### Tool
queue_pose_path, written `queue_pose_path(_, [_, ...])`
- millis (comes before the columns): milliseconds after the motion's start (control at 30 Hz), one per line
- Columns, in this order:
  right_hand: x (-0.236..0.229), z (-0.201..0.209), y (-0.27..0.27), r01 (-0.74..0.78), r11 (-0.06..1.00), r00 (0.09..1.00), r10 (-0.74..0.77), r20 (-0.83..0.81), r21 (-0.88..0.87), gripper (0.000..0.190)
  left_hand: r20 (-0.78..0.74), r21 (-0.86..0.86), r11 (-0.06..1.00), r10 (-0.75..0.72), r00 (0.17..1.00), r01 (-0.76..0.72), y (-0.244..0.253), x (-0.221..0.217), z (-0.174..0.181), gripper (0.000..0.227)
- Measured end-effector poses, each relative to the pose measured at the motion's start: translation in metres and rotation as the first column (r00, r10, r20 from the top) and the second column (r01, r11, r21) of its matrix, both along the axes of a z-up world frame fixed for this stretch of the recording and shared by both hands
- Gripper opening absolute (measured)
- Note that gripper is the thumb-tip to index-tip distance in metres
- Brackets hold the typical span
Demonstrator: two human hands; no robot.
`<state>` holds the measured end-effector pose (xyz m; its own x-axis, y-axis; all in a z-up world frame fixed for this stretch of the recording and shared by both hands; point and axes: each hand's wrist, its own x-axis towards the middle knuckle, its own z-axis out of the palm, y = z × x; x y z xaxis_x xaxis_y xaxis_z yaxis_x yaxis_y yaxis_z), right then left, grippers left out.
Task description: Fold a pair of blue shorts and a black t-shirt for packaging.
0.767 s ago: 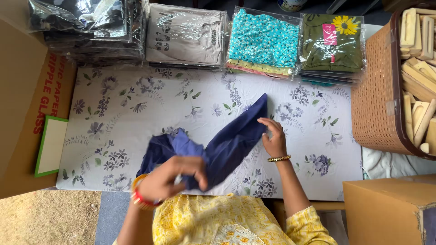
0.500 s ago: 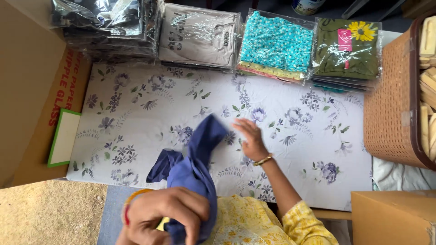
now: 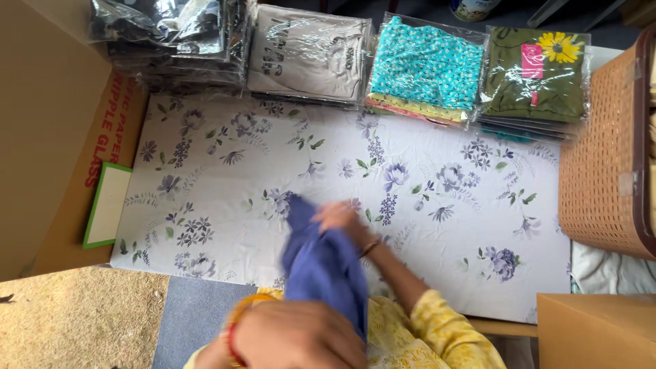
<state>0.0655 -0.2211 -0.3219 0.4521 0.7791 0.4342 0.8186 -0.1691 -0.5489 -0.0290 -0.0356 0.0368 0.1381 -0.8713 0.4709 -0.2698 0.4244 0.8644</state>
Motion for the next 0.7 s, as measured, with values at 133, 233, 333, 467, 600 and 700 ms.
queue_pose_path(133, [0.054,0.074,-0.146,0.633,0.702,0.704,-0.697,0.134,0.327,0.016,0.244,0.087,0.852,0.483,0.841,-0.516,0.041,0.015,0.044,0.029])
queue_pose_path(233, [0.034,0.136,-0.199,0.913,0.257,0.188,-0.954,0.232,0.317,0.017,0.568,0.051,0.514,0.690,0.448,-0.856,0.041,0.033,0.038,0.044])
queue_pose_path(333, [0.009,0.131,-0.221,0.940,0.273,0.187,-0.914,0.360,0.205,0.039,0.739,-0.011,0.179,0.664,0.112,-0.984,0.048,0.060,-0.028,0.049])
queue_pose_path(467, [-0.048,0.008,-0.250,0.920,0.324,0.368,-0.907,0.203,-0.223,0.059,0.771,0.201,-0.002,0.617,0.156,-0.980,0.085,0.067,-0.184,0.042])
queue_pose_path(600, [-0.100,-0.035,-0.247,0.933,0.150,0.160,-0.987,0.005,-0.327,0.033,0.604,0.591,-0.134,0.727,0.326,-0.796,0.119,0.043,-0.311,0.039])
queue_pose_path(700, [-0.103,-0.034,-0.257,0.958,-0.011,-0.073,-0.976,-0.205,-0.285,0.033,0.540,0.491,-0.233,0.837,0.083,-0.840,0.123,0.034,-0.357,0.039])
